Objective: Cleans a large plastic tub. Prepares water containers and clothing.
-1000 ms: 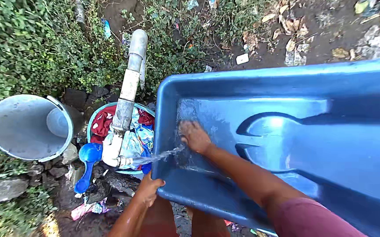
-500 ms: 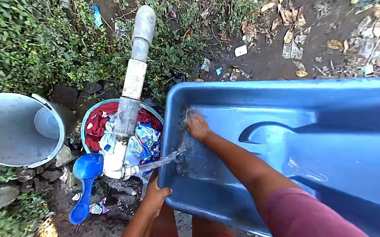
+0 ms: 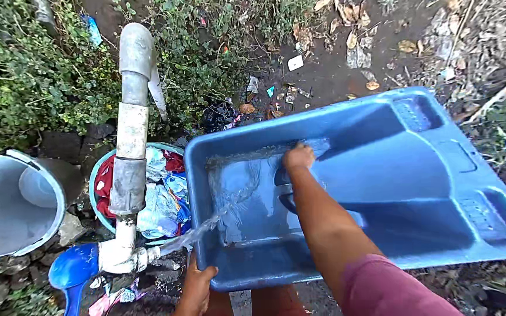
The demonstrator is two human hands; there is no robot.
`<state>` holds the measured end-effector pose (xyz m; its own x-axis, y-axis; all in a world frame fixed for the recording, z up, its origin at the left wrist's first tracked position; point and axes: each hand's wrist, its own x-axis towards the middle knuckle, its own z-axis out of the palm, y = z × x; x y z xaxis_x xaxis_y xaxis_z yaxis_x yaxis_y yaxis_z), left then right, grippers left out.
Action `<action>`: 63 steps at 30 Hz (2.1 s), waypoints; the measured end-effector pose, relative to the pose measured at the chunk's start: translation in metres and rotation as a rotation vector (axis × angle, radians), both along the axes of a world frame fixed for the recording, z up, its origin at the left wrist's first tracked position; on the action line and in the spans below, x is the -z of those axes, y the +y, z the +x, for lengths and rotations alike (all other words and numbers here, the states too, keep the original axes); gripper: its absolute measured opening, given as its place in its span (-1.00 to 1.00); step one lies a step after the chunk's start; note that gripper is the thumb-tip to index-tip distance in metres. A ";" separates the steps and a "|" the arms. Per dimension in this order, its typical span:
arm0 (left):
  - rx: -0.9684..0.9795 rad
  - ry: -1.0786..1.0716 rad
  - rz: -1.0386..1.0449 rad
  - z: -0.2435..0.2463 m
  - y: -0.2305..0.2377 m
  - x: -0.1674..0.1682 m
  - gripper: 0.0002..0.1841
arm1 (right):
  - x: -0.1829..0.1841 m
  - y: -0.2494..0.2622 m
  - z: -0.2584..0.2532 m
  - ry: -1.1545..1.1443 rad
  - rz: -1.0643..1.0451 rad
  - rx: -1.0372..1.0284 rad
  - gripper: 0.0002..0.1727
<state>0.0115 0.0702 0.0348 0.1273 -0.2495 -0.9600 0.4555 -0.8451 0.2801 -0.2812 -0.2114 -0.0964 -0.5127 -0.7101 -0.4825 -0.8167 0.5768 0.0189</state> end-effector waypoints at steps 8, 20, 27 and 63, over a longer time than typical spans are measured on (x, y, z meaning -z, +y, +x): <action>0.105 -0.072 -0.104 0.000 -0.050 0.017 -0.43 | 0.050 0.068 0.150 -0.535 0.030 -0.878 -0.41; 0.090 -0.142 -0.164 -0.011 -0.068 0.062 -0.39 | 0.044 0.059 0.096 -1.176 0.501 -0.230 -0.54; 0.171 -0.194 -0.131 -0.018 -0.083 0.079 -0.37 | 0.085 0.085 0.139 -1.312 0.634 0.188 -0.53; 0.325 -0.277 -0.116 -0.040 -0.070 0.085 -0.38 | 0.093 0.106 0.163 -1.448 0.040 0.523 -0.47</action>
<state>-0.0287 0.0005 -0.0500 0.2727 -0.4229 -0.8641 0.0654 -0.8880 0.4552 -0.1182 -0.1055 -0.1896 0.2176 -0.5811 -0.7842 0.1387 0.8137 -0.5644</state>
